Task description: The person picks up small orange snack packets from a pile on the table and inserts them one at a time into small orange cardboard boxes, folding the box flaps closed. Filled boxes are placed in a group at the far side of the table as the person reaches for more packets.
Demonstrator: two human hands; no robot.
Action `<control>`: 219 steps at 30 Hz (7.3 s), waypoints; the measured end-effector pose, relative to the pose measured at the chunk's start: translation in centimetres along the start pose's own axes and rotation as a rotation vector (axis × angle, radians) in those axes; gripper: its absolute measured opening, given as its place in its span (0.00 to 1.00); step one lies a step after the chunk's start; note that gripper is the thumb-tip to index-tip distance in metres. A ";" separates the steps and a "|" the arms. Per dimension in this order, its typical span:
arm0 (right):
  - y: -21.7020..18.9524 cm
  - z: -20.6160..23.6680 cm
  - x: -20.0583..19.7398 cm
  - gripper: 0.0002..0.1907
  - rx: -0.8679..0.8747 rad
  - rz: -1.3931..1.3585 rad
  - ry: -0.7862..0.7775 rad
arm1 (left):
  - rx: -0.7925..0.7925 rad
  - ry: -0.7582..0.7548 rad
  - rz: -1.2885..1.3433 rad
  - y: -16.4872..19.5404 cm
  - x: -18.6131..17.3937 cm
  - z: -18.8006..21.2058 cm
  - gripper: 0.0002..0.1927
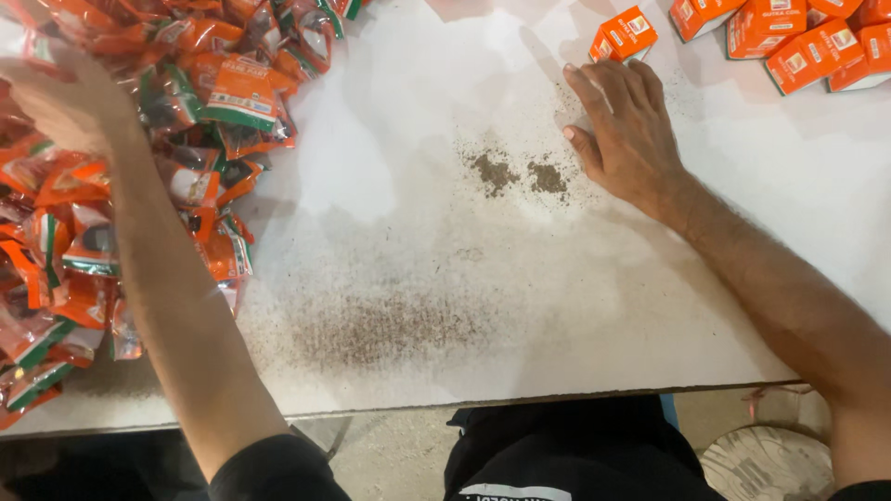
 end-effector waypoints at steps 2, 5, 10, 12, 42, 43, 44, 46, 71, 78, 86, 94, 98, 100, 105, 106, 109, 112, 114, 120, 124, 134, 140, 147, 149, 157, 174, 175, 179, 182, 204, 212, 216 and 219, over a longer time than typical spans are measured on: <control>-0.5 0.3 0.0 0.34 -0.008 -0.011 -0.003 | 0.010 -0.014 0.157 0.7 -0.5 1.1 0.28; -1.2 0.6 -0.5 0.34 -0.017 -0.037 0.018 | -0.191 -0.110 0.313 1.5 -0.5 3.2 0.29; -1.1 1.6 -1.1 0.35 -0.005 -0.011 0.024 | -0.078 -0.133 0.400 7.0 -2.1 7.9 0.35; -0.9 2.2 -1.2 0.36 0.008 -0.022 0.019 | -0.131 -0.281 0.484 9.6 -1.5 11.4 0.33; -0.6 5.7 -2.0 0.32 0.132 -0.691 -0.047 | 0.848 -1.026 0.419 26.3 -5.5 25.4 0.27; -0.6 5.7 -2.2 0.33 0.142 -0.681 -0.051 | 0.835 -1.007 0.474 26.3 -5.4 25.0 0.24; -0.6 5.8 -2.4 0.36 0.158 -0.715 -0.047 | 0.813 -0.989 0.524 26.3 -5.7 24.9 0.20; -0.5 5.7 -2.8 0.43 0.165 -0.772 -0.023 | 0.697 -0.897 0.682 26.9 -7.2 24.2 0.17; -2.1 6.3 -4.1 0.43 0.024 -0.690 -0.036 | 0.700 -0.788 0.860 33.6 -17.8 31.4 0.18; -2.1 6.3 -3.2 0.49 0.093 -0.640 -0.127 | 0.323 -0.870 0.929 34.3 -15.8 31.5 0.11; -2.1 6.5 -2.8 0.43 0.105 -0.754 -0.093 | -0.608 -1.286 1.399 31.7 -10.9 34.0 0.12; -3.2 5.8 -4.7 0.30 0.003 -0.588 0.012 | -0.651 -1.479 1.298 31.4 -11.8 32.8 0.12; -3.7 5.5 -4.3 0.28 -0.028 -0.501 -0.081 | -1.025 -1.668 1.653 31.2 -12.0 33.0 0.16; -3.7 5.5 -4.6 0.29 -0.046 -0.470 -0.039 | -0.906 -1.643 1.582 31.0 -11.1 32.9 0.11; -3.3 5.9 -4.0 0.26 0.001 -0.552 -0.044 | -0.727 -1.628 1.342 31.4 -9.3 33.6 0.06; -3.3 6.0 -3.6 0.26 0.019 -0.574 -0.071 | -0.724 -1.618 1.302 31.3 -9.4 33.9 0.06; -3.3 6.1 -2.9 0.24 0.044 -0.558 -0.115 | -0.484 -1.431 1.170 30.9 -10.7 33.0 0.09; -3.1 6.3 -2.6 0.25 0.070 -0.558 -0.104 | 0.049 -1.150 1.431 32.1 -15.0 30.8 0.14; -2.7 6.4 -1.9 0.24 0.127 -0.656 -0.141 | 0.344 -1.108 1.418 32.4 -16.7 30.7 0.16; -3.0 6.4 -1.9 0.29 0.099 -0.624 -0.116 | 0.355 -1.059 1.308 31.6 -16.3 31.6 0.15; -3.2 6.1 -2.7 0.29 0.049 -0.672 -0.097 | 0.023 -1.170 1.576 31.3 -15.3 32.4 0.10; -3.5 6.0 -2.1 0.42 0.074 -0.621 -0.238 | 0.790 -0.893 1.135 32.3 -19.5 31.7 0.07; -3.9 4.8 -2.6 0.47 -0.082 -0.372 -0.100 | 0.862 -0.831 0.979 32.2 -19.5 32.1 0.14; 5.6 3.1 -2.7 0.31 -0.024 0.197 0.136 | 0.624 -0.712 0.951 28.1 -18.2 28.5 0.22; 9.6 3.9 -2.9 0.34 0.139 0.305 0.088 | 0.638 -0.563 0.777 26.9 -17.9 26.7 0.25; 9.5 6.1 -3.8 0.35 0.215 0.270 0.121 | 0.462 -0.617 0.210 18.0 -13.2 21.7 0.23; -5.4 6.2 -2.3 0.43 0.242 -2.251 -0.669 | 0.067 -1.124 1.777 32.4 -14.5 29.8 0.36; -4.4 6.3 -1.4 0.41 0.309 -2.123 -0.647 | 0.085 -1.099 1.690 32.4 -13.5 29.6 0.35; -0.5 5.6 -1.5 0.36 0.148 -1.688 -0.379 | -0.172 -0.845 1.435 29.8 -8.9 25.7 0.19; 2.2 5.6 0.0 0.36 0.417 -1.673 -0.187 | 0.132 -0.830 1.087 29.7 -7.6 24.6 0.17; 1.5 6.0 -1.3 0.32 0.295 -0.702 -0.136 | 0.644 -0.767 1.232 34.7 -18.7 30.6 0.25; 0.6 5.7 -2.1 0.29 0.234 -0.682 -0.127 | 0.715 -0.786 1.000 35.2 -17.7 30.8 0.16; 0.2 5.4 -3.0 0.34 0.202 -0.711 -0.074 | 0.503 -0.817 0.960 35.8 -16.0 31.2 0.10; 0.2 5.4 -3.1 0.31 0.197 -0.755 -0.089 | 0.195 -0.912 1.043 35.1 -14.0 31.6 0.15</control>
Point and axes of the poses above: each hand's wrist, its own z-axis away from the middle knuckle, its own x-axis out of the palm, y = z × x, the point moved 8 cm from there along -z, towards the middle knuckle, and after that the axes turned 9 degrees about z, right-handed, at the moved point
